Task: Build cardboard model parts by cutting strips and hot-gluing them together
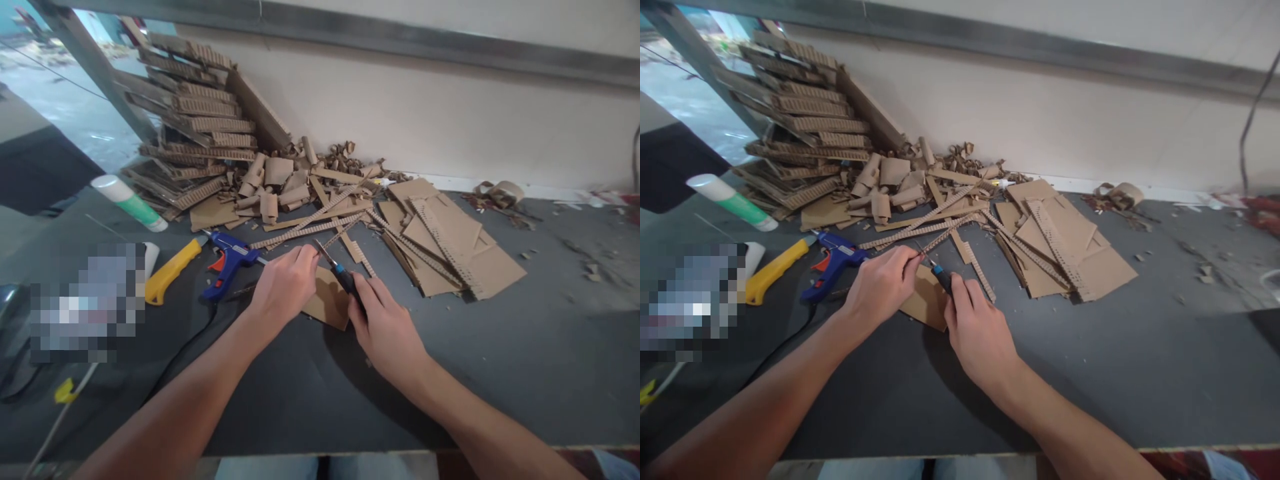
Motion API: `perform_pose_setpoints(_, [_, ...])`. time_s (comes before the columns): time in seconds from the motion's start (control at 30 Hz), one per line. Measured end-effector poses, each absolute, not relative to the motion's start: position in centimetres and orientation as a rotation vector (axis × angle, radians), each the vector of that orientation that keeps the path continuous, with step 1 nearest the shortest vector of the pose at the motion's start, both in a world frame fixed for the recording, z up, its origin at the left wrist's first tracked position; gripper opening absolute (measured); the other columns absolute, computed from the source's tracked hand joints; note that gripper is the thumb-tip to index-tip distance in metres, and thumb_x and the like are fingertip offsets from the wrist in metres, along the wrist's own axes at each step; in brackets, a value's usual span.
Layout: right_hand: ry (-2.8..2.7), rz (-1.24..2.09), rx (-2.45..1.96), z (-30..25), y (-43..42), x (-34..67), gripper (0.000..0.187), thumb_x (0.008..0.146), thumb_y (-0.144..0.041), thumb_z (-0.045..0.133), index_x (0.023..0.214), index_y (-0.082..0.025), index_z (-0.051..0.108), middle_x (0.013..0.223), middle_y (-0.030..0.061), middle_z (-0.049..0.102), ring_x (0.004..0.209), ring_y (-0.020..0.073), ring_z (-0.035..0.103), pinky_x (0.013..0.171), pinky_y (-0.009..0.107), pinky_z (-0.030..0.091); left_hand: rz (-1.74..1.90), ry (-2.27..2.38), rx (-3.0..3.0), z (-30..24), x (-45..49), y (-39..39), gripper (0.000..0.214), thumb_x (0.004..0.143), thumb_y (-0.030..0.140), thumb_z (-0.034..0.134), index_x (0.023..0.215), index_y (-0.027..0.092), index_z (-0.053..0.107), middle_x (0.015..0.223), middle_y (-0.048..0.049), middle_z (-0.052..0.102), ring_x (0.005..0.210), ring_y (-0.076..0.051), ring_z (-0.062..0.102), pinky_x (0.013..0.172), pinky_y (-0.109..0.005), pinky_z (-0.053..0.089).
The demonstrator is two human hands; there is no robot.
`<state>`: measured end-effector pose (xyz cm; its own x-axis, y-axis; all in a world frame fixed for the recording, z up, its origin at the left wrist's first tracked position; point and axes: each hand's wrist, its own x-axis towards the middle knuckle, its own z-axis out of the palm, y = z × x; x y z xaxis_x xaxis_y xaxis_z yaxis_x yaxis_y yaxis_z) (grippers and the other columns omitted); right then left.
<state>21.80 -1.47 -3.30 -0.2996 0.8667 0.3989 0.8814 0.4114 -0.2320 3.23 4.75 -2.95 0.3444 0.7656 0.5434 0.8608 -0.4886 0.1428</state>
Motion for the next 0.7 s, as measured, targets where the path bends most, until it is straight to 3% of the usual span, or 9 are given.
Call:
perform_pose_setpoints(0.43, [-2.263,-0.004,-1.583,-3.06,-2.09,21.54,0.037,0.103,-0.026,0.033,0.132,-0.012,0.051,0.095,0.0084,0.064,0.065,0.0192,0.064,0.044,0.03,0.047,-0.948,-1.775,-2.376,-2.74,3.07,5.23,0.008,0.089,0.017,0.06,0.08,0.017,0.059,0.067,-0.0015,0.067,0.061,-0.017,0.065,0.056,-0.027,0.042])
perform_pose_setpoints(0.7, [-2.242,0.047,-1.563,-3.33,-2.03,21.54,0.039,0.103,-0.025,0.031,0.134,-0.01,0.049,0.1,0.011,0.064,0.069,0.0209,0.065,0.048,0.032,0.052,-0.731,-1.57,-2.393,-2.35,3.45,4.69,0.015,0.096,0.016,0.049,0.083,0.016,0.056,0.071,-0.0042,0.066,0.065,-0.019,0.067,0.052,-0.028,0.04])
